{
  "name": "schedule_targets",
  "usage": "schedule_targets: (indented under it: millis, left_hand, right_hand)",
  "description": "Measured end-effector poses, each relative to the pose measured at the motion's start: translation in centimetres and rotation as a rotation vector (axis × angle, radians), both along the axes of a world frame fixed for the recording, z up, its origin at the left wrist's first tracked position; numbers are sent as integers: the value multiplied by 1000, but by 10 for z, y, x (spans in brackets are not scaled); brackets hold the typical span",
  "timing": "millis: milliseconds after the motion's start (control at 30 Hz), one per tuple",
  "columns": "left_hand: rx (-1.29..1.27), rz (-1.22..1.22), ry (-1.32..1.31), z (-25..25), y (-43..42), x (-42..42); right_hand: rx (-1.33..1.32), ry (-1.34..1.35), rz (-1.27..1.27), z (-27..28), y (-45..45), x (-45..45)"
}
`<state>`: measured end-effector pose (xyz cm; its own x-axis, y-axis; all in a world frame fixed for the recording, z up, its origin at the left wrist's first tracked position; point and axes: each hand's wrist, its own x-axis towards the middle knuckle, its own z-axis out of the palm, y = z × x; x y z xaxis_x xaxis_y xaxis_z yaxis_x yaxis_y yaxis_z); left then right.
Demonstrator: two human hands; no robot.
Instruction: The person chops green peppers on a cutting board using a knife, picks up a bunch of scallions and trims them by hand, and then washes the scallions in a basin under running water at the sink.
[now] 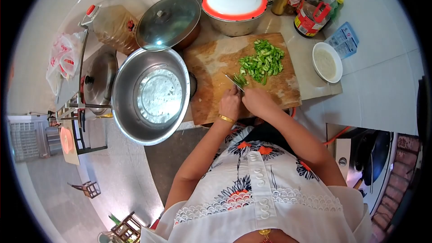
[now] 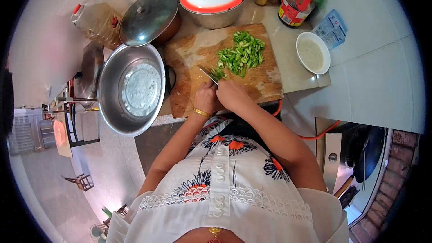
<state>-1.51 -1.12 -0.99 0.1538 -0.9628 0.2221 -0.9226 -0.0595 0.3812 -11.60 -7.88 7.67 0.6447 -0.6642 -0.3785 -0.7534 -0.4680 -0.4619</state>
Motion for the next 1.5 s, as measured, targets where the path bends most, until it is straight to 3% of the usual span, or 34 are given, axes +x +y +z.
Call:
schedule_targets:
  millis: [167, 267, 533, 933, 1167, 1267, 1500]
  left_hand:
    - [-154, 47, 19, -5, 2, 1]
    - [-200, 45, 46, 1, 6, 0]
    - [-31, 62, 108, -2, 11, 1]
    - [128, -6, 158, -6, 6, 4]
    - [85, -3, 154, 4, 9, 2]
    - [-63, 36, 73, 2, 10, 0]
    - [-28, 55, 116, -6, 11, 3]
  right_hand:
    - [-42, -87, 41, -26, -16, 5]
    - [26, -110, -137, -16, -17, -10]
    - [-220, -103, 69, -7, 16, -32]
    - [-65, 16, 2, 1, 26, -22]
    - [-49, -59, -5, -11, 4, 7]
    - [-13, -46, 14, -15, -4, -3]
    - [-173, -90, 70, -11, 22, -33]
